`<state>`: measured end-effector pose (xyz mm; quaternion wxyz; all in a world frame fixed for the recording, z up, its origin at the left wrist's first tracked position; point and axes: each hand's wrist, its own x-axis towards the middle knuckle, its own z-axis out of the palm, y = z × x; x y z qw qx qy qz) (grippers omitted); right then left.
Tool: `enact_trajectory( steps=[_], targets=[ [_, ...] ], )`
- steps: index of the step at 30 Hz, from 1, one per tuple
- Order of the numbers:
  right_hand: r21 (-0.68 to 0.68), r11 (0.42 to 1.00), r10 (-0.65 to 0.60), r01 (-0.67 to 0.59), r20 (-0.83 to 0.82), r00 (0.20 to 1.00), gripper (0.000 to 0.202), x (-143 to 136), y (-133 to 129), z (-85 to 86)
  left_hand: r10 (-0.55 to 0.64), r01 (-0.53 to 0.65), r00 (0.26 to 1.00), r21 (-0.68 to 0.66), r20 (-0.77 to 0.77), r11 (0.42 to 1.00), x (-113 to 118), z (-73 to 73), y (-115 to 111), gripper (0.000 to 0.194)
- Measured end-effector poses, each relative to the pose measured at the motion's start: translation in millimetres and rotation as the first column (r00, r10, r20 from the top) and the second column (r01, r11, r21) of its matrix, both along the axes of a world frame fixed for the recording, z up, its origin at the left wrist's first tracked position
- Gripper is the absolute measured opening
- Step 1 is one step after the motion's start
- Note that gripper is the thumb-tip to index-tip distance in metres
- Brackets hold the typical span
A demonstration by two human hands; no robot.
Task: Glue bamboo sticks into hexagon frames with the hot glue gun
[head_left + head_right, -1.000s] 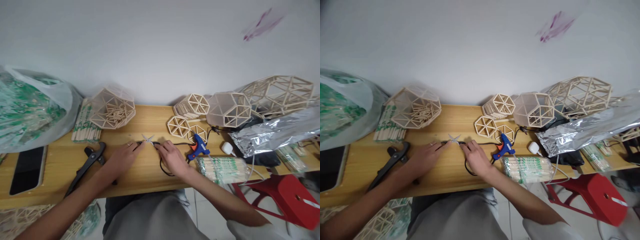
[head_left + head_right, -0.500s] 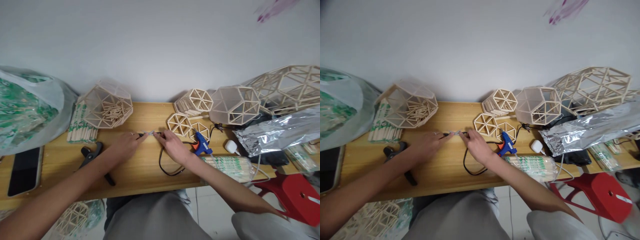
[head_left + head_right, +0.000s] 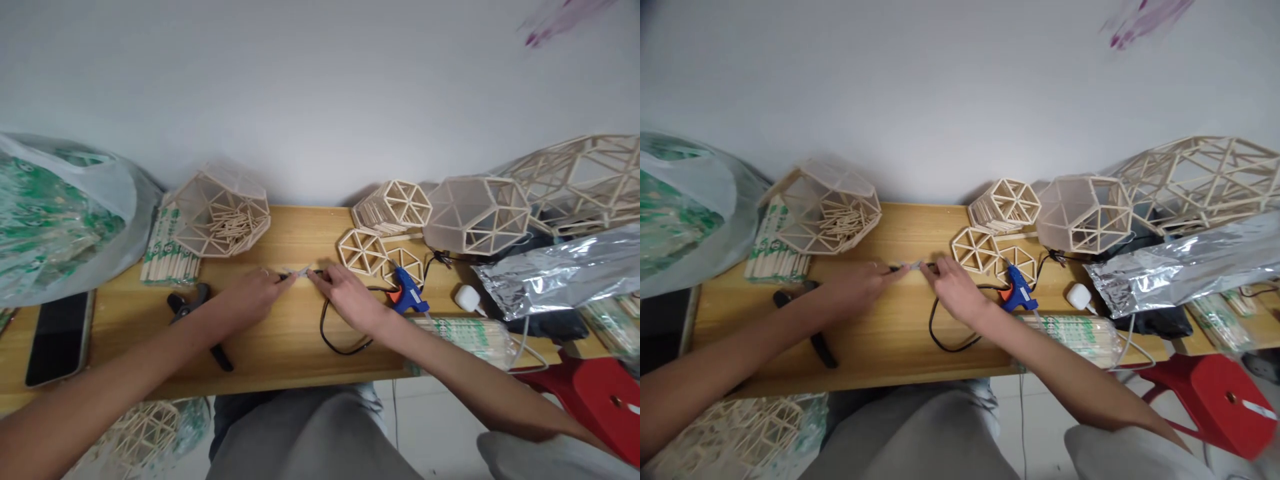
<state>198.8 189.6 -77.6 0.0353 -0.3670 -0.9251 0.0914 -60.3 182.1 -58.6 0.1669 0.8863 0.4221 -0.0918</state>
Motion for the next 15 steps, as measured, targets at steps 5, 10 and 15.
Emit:
enact_trajectory(
  steps=[5, 10, 15],
  targets=[
    [-0.006, 1.000, -0.024, 0.024, -0.013, 1.000, 0.050, -2, 1, 1.1, 0.016, -0.015, 0.998, 0.021, -0.067, 1.000, 3, 7.9, 2, 0.069],
    [-0.042, 0.998, -0.052, 0.050, -0.047, 0.998, 0.049, -12, 0, 4.0, 0.050, -0.050, 0.997, 0.002, -0.057, 0.999, -1, 7.5, -4, 0.071],
    [-0.047, 0.999, -0.014, 0.013, -0.007, 1.000, 0.050, -24, -2, 4.2, 0.054, -0.054, 0.997, 0.012, -0.056, 0.998, -11, 3.7, -10, 0.069]
  ],
)
